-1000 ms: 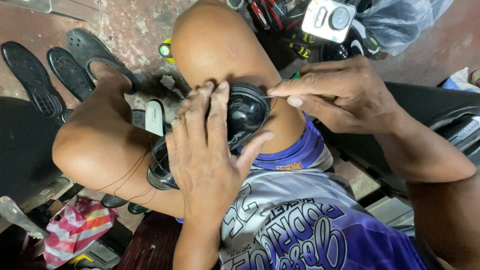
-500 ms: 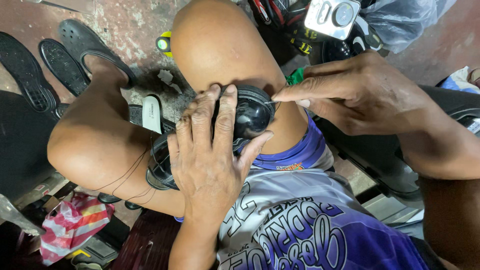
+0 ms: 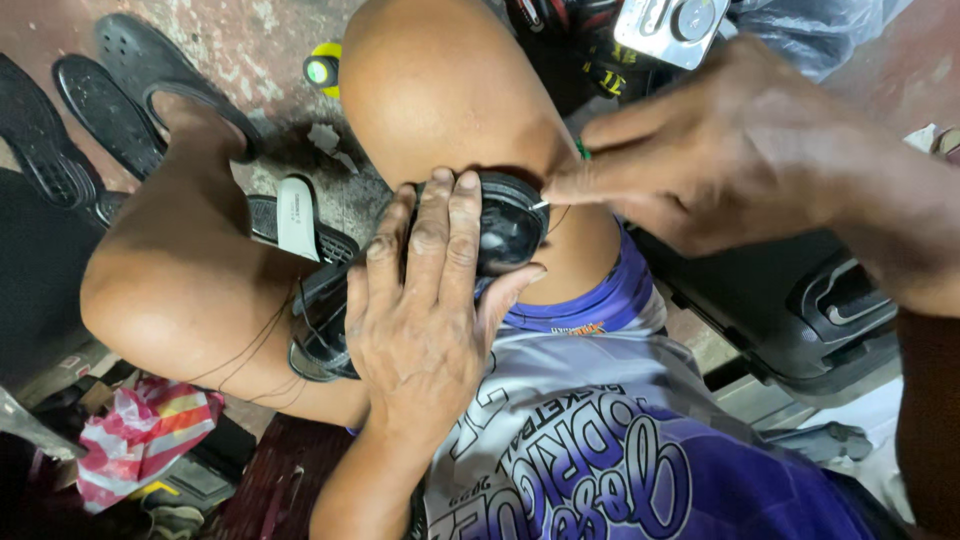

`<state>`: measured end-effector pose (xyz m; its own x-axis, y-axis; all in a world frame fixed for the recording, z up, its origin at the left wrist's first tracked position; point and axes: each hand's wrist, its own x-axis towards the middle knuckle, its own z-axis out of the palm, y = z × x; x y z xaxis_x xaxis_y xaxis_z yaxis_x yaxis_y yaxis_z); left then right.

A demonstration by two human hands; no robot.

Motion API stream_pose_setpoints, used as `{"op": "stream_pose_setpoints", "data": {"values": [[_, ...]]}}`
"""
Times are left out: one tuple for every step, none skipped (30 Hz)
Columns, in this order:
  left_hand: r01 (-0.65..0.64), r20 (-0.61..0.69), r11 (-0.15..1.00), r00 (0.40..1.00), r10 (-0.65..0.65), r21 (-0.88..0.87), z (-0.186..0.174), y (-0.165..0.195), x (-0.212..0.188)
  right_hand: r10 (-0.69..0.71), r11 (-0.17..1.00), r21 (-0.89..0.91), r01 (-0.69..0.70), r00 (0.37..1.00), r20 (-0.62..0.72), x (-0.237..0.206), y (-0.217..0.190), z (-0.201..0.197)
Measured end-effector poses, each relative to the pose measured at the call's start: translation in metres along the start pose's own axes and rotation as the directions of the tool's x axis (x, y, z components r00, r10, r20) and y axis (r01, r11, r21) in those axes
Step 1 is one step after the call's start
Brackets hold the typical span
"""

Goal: The person sits with a black dress shoe held on their lap and hand-stitches the shoe's upper edge using a needle and thread. They pull the needle through the leather repeatedly, tension the thread, and reposition the shoe while sewing along the seam.

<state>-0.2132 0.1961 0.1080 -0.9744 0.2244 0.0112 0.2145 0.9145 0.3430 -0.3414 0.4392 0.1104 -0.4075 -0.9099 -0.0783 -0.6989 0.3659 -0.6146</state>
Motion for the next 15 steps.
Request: {"op": "stream_pose_setpoints", "data": {"values": [[-0.004,0.003,1.0,1.0,0.004,0.005,-0.001,0.0,0.001,-0.024,1.0,0.015,0.024,1.0,-0.014,0.002,0.002,0.001],[-0.012,-0.01,1.0,1.0,0.012,0.016,-0.001,-0.001,0.002,-0.053,0.998,0.014,0.054,0.998,-0.034,0.004,0.007,0.001],[-0.026,-0.026,1.0,0.999,0.026,0.003,-0.002,-0.002,0.002,-0.088,0.996,0.005,0.088,0.995,-0.055,0.005,0.012,0.0],[-0.037,-0.031,0.999,0.999,0.037,-0.015,-0.003,-0.002,0.002,-0.106,0.991,0.072,0.109,0.993,-0.049,0.006,0.018,-0.001],[-0.047,-0.014,0.998,0.999,0.046,-0.041,-0.003,-0.002,0.001,-0.112,0.98,0.158,0.117,0.993,-0.039,0.006,0.023,0.0],[-0.05,0.002,0.998,0.999,0.051,-0.044,-0.004,-0.002,0.0,-0.109,0.962,0.248,0.113,0.994,-0.031,0.005,0.025,0.003],[-0.061,0.004,0.997,0.998,0.061,-0.044,-0.003,-0.003,-0.002,-0.103,0.965,0.241,0.102,0.995,-0.007,0.003,0.027,0.005],[-0.067,-0.009,0.997,0.998,0.067,-0.038,-0.001,-0.004,-0.002,-0.108,0.97,0.222,0.102,0.994,0.016,0.002,0.031,0.005],[-0.072,-0.024,0.997,0.997,0.072,-0.015,0.002,-0.005,-0.002,-0.119,0.971,0.213,0.107,0.992,0.046,0.002,0.033,0.007],[-0.07,-0.025,0.998,0.997,0.07,0.001,0.004,-0.005,-0.004,-0.141,0.97,0.204,0.133,0.99,0.025,0.002,0.034,0.009],[-0.073,-0.021,0.997,0.997,0.073,0.013,0.006,-0.006,-0.005,-0.156,0.969,0.197,0.152,0.988,0.004,0.003,0.035,0.01],[-0.07,-0.011,0.997,0.997,0.07,0.011,0.008,-0.007,-0.006,-0.172,0.97,0.172,0.173,0.985,-0.022,0.004,0.034,0.011],[-0.072,-0.018,0.997,0.997,0.072,0.015,0.009,-0.008,-0.006,-0.176,0.978,0.114,0.176,0.984,-0.009,0.006,0.034,0.01],[-0.069,-0.027,0.997,0.997,0.069,0.022,0.011,-0.009,-0.007,-0.184,0.981,0.056,0.184,0.983,0.005,0.007,0.032,0.008],[-0.069,-0.036,0.998,0.997,0.069,0.013,0.011,-0.01,-0.006,-0.193,0.981,0.009,0.192,0.981,0.022,0.01,0.03,0.007]]}}
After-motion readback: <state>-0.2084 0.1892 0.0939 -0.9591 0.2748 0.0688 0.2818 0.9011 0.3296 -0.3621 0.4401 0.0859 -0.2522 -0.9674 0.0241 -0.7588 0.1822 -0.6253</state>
